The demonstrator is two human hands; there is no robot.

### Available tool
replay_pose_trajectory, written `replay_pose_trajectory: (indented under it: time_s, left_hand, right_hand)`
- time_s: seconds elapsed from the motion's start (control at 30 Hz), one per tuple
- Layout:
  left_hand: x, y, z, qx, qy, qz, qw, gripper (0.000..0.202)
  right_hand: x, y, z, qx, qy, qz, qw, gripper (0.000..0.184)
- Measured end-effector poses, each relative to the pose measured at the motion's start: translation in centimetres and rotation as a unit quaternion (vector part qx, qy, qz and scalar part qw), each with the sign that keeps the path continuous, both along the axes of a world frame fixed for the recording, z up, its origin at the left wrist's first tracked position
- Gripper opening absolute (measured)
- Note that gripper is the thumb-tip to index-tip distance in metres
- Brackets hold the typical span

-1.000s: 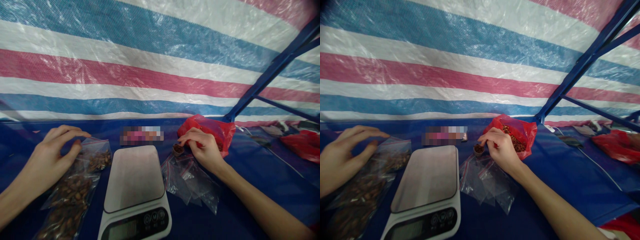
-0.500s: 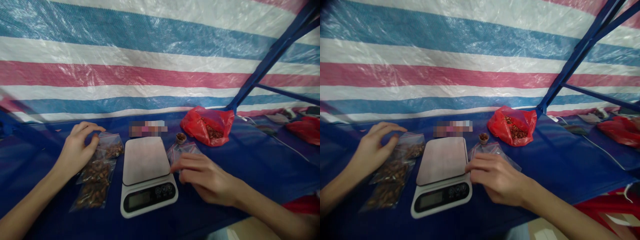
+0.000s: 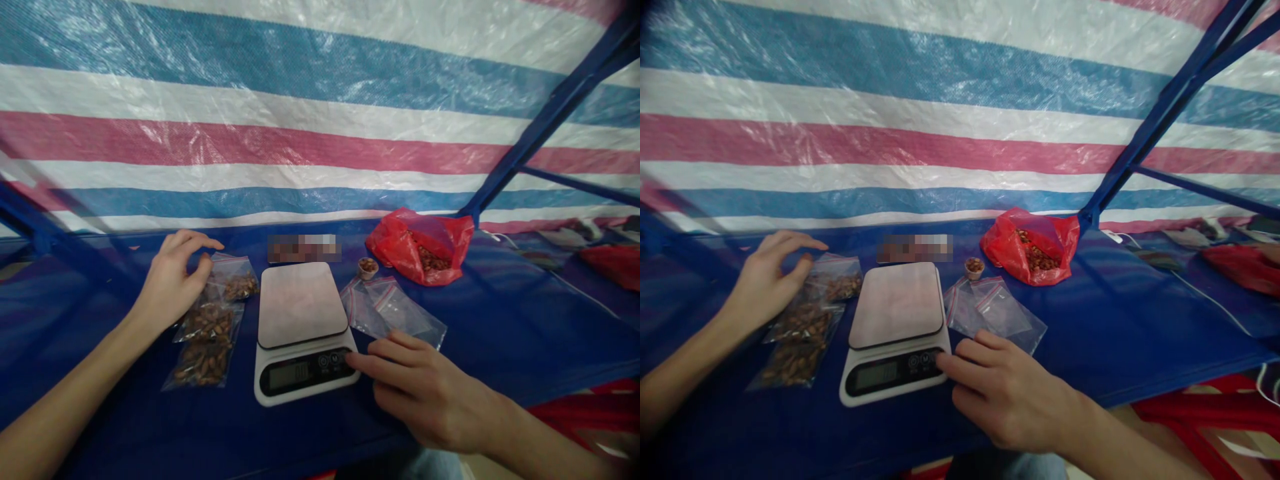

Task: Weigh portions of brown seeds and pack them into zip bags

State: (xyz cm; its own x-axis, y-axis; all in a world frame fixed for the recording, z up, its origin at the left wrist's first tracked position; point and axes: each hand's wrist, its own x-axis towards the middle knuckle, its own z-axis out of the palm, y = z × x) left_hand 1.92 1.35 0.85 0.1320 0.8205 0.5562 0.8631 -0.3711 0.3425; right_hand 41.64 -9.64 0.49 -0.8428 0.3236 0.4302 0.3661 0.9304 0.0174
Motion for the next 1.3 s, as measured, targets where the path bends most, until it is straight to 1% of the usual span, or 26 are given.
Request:
replay_pose_trajectory:
  time_s: [0.13, 0.2, 0.27, 0.33, 0.4, 0.43, 0.5, 0.57, 0.63, 0.7, 0.73, 0.8, 0.87, 0.9, 0.97, 1.03, 1.1, 1.17, 1.23, 1.3]
  left_hand:
    - [0.0, 0.0, 0.1, -0.003, 0.000, 0.002, 1.000, 0.030]
    - [0.0, 0.0, 0.1, -0.007, -0.001, 0.003, 1.000, 0.030]
    - [-0.1, 0.0, 0.0, -0.001, -0.007, 0.006, 1.000, 0.028]
    - [-0.2, 0.1, -0.1, 0.007, -0.012, 0.007, 1.000, 0.027]
    - [-0.3, 0.2, -0.2, 0.009, -0.014, 0.007, 1.000, 0.027]
    - [-0.3, 0.3, -0.3, 0.008, -0.014, 0.005, 1.000, 0.027]
    - [-0.4, 0.3, -0.4, 0.010, -0.016, 0.004, 1.000, 0.027]
    - [-0.5, 0.4, -0.5, 0.011, -0.016, 0.004, 1.000, 0.027]
    - [-0.6, 0.5, -0.6, 0.012, -0.014, 0.003, 1.000, 0.027]
    - [-0.7, 0.5, -0.7, 0.013, -0.013, 0.000, 1.000, 0.027]
    - [-0.8, 0.6, -0.7, 0.014, -0.013, -0.001, 1.000, 0.027]
    - [-0.8, 0.6, -0.8, 0.015, -0.015, -0.004, 1.000, 0.027]
    - [-0.7, 0.6, -0.8, 0.017, -0.015, -0.006, 1.000, 0.026]
    - [-0.7, 0.6, -0.8, 0.017, -0.015, -0.006, 1.000, 0.026]
    - [-0.6, 0.5, -0.8, 0.016, -0.015, -0.008, 1.000, 0.026]
    - [-0.6, 0.5, -0.9, 0.016, -0.015, -0.010, 1.000, 0.026]
    - [-0.6, 0.5, -1.0, 0.017, -0.015, -0.012, 1.000, 0.026]
    - [-0.7, 0.5, -1.0, 0.016, -0.014, -0.016, 1.000, 0.026]
    - [-0.7, 0.5, -1.0, 0.016, -0.013, -0.018, 1.000, 0.027]
    - [-0.7, 0.5, -1.0, 0.016, -0.012, -0.018, 1.000, 0.027]
  right_hand:
    - [-0.2, -0.1, -0.2, -0.029, 0.003, -0.009, 1.000, 0.032]
    - [-0.3, -0.1, -0.3, -0.040, 0.007, -0.016, 0.999, 0.029]
    - [-0.3, -0.1, -0.2, -0.048, 0.014, -0.009, 0.999, 0.026]
    - [-0.1, 0.3, 0.1, -0.055, 0.026, 0.007, 0.998, 0.024]
    - [0.4, 1.2, 0.4, -0.050, 0.058, -0.002, 0.997, 0.024]
    - [0.8, 2.0, 0.6, -0.043, 0.084, -0.023, 0.995, 0.025]
    - [1.6, 3.9, 0.9, -0.036, 0.134, -0.095, 0.986, 0.028]
    - [2.4, 6.1, 1.0, -0.057, 0.155, -0.172, 0.971, 0.032]
    - [3.0, 8.2, 0.6, -0.098, 0.153, -0.222, 0.958, 0.046]
    - [3.3, 9.9, -0.1, -0.142, 0.155, -0.240, 0.948, 0.060]
    - [3.4, 10.5, -0.5, -0.162, 0.160, -0.242, 0.943, 0.062]
    - [3.3, 11.3, -1.1, -0.192, 0.171, -0.245, 0.935, 0.059]
    - [3.0, 11.6, -1.1, -0.202, 0.181, -0.246, 0.930, 0.056]
    - [2.7, 11.5, -0.9, -0.200, 0.186, -0.247, 0.930, 0.055]
    - [2.0, 11.4, 0.1, -0.193, 0.196, -0.241, 0.931, 0.056]
    - [0.9, 10.9, 1.5, -0.191, 0.207, -0.225, 0.933, 0.059]
    - [-0.5, 10.3, 3.0, -0.198, 0.213, -0.201, 0.936, 0.062]
    - [-2.1, 9.5, 4.0, -0.213, 0.209, -0.176, 0.938, 0.063]
    - [-3.8, 8.7, 4.4, -0.229, 0.194, -0.149, 0.942, 0.063]
    - [-5.3, 8.1, 4.3, -0.241, 0.171, -0.127, 0.947, 0.063]
